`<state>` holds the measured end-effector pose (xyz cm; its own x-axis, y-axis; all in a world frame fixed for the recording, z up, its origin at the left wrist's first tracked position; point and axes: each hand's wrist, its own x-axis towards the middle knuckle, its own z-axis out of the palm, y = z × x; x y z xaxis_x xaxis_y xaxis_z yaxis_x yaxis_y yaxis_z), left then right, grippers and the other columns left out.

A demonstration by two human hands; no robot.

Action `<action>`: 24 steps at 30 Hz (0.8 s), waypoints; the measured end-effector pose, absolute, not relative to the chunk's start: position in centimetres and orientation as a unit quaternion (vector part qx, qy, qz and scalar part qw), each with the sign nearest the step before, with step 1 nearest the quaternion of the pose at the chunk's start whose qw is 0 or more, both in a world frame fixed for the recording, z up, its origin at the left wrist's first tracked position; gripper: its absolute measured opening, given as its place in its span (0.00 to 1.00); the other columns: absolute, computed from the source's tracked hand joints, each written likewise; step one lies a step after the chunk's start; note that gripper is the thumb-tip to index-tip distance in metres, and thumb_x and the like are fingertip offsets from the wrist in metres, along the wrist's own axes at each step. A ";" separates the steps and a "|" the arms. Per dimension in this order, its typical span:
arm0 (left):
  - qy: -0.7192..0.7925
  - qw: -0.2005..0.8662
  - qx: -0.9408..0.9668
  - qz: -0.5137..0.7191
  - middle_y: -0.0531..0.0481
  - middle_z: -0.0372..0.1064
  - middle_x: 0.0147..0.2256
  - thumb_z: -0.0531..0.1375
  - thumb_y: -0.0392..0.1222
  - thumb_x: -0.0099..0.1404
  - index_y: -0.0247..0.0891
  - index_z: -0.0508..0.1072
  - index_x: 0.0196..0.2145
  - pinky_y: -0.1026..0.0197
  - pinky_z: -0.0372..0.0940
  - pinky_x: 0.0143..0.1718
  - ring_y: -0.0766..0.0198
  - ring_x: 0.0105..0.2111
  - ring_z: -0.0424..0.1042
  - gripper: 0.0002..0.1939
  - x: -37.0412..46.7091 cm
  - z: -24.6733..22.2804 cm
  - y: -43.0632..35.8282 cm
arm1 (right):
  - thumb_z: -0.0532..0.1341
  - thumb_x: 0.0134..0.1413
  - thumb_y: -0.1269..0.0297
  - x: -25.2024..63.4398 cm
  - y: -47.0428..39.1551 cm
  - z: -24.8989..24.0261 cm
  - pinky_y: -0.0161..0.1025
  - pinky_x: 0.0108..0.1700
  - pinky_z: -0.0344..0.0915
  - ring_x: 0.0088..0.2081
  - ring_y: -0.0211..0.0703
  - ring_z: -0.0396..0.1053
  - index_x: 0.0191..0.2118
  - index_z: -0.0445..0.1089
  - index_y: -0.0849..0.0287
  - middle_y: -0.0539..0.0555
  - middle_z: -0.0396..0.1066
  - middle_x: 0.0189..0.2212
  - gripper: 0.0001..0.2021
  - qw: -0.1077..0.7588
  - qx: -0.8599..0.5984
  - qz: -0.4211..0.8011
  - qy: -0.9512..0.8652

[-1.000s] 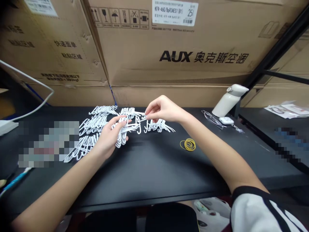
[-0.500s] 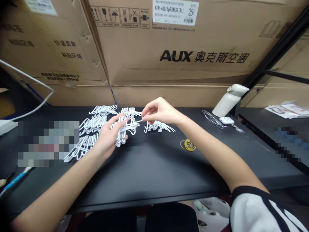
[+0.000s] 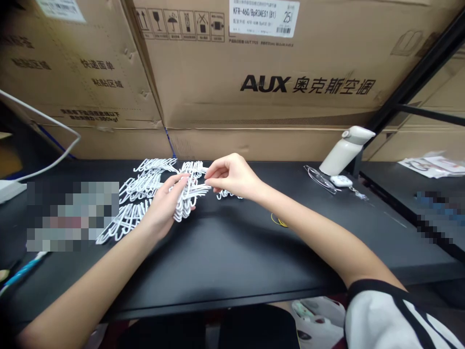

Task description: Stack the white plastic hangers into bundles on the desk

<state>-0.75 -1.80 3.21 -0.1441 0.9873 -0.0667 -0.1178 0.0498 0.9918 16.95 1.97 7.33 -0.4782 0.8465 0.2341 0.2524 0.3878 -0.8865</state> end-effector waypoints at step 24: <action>0.481 0.472 0.536 0.509 0.44 0.71 0.45 0.63 0.50 0.57 0.38 0.72 0.45 0.67 0.68 0.18 0.68 0.24 0.68 0.21 -0.6 3.4 -2.3 | 0.60 0.55 0.52 16.5 0.9 7.3 0.31 0.26 0.57 0.22 0.33 0.63 0.30 0.72 0.64 0.51 0.72 0.23 0.17 0.192 -0.321 0.360 -0.854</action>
